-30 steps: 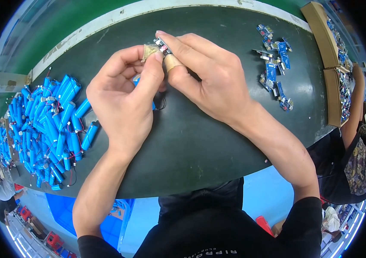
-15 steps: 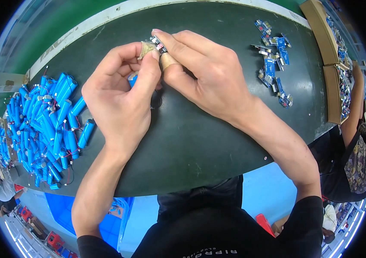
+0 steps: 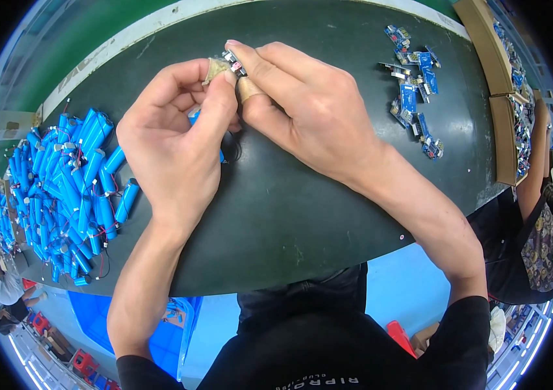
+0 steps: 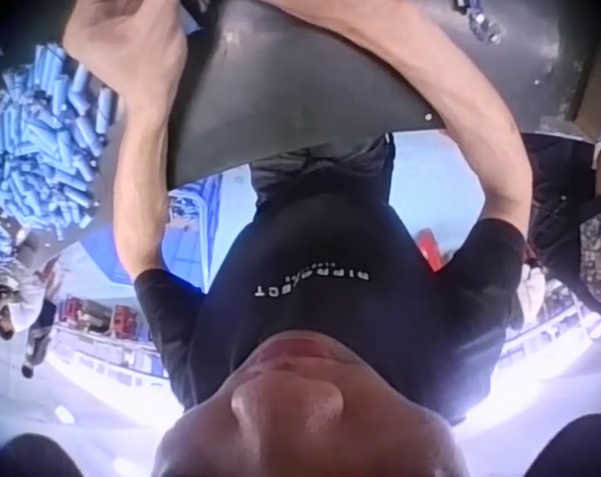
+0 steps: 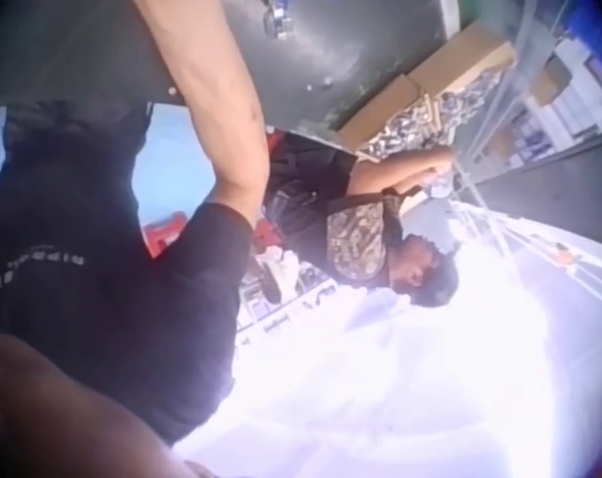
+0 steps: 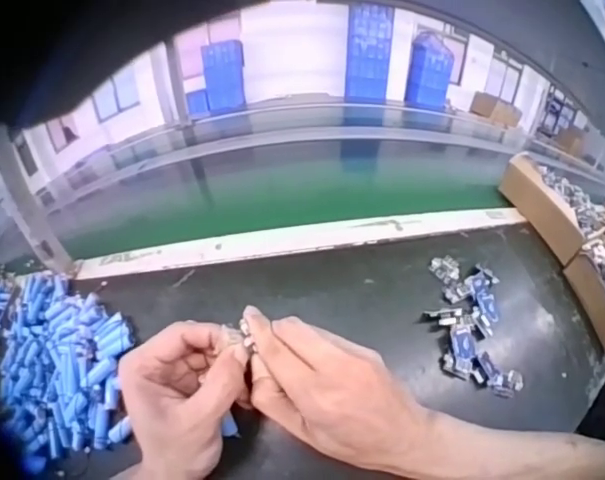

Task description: The person assembles small electronic components by hand, attaching plastic caps and metal connectors to cylindrical batteries at an assembly station.

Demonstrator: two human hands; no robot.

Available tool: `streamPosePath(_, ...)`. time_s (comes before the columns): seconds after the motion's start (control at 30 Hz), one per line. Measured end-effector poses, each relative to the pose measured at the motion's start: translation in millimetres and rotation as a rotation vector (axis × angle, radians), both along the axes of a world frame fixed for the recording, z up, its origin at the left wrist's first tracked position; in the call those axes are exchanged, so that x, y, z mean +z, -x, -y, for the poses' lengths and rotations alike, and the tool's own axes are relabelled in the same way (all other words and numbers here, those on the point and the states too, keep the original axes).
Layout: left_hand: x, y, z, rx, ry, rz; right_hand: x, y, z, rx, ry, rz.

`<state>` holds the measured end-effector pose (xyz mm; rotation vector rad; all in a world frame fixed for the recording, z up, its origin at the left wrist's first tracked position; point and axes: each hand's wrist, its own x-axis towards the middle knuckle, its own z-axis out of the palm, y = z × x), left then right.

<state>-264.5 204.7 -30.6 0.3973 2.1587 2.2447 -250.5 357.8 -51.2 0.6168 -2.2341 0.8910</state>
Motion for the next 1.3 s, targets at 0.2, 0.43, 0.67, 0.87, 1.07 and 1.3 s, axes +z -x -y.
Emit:
streamPosePath(0.2, 3.0, 1.5, 1.0, -0.014, -0.008, -0.019, 1.1, 1.1, 2.6, 0.002, 0.012, -0.016)
streamPosePath(0.43, -2.5, -0.5, -4.6, 0.060, -0.056, -0.150, 2.8, -0.5, 6.2, -0.075, 0.092, -0.026)
streamPosePath(0.67, -8.7, 4.2, -2.8, 0.088, 0.016, -0.276, 0.8, 3.1, 5.9, -0.054, 0.082, -0.058)
streamPosePath(0.87, -9.3, 4.3, -0.7, 0.089, 0.077, -0.337, 0.8, 1.1, 5.7, -0.021, 0.059, -0.009)
streamPosePath(1.07, -6.7, 0.7, -0.3, 0.080, 0.057, -0.244, 0.5, 1.6, 4.5, -0.003, 0.044, -0.027)
streamPosePath(1.3, -5.3, -2.2, -1.7, 0.070, 0.057, -0.197, 2.2, -1.3, 2.5, -0.005, 0.015, -0.013)
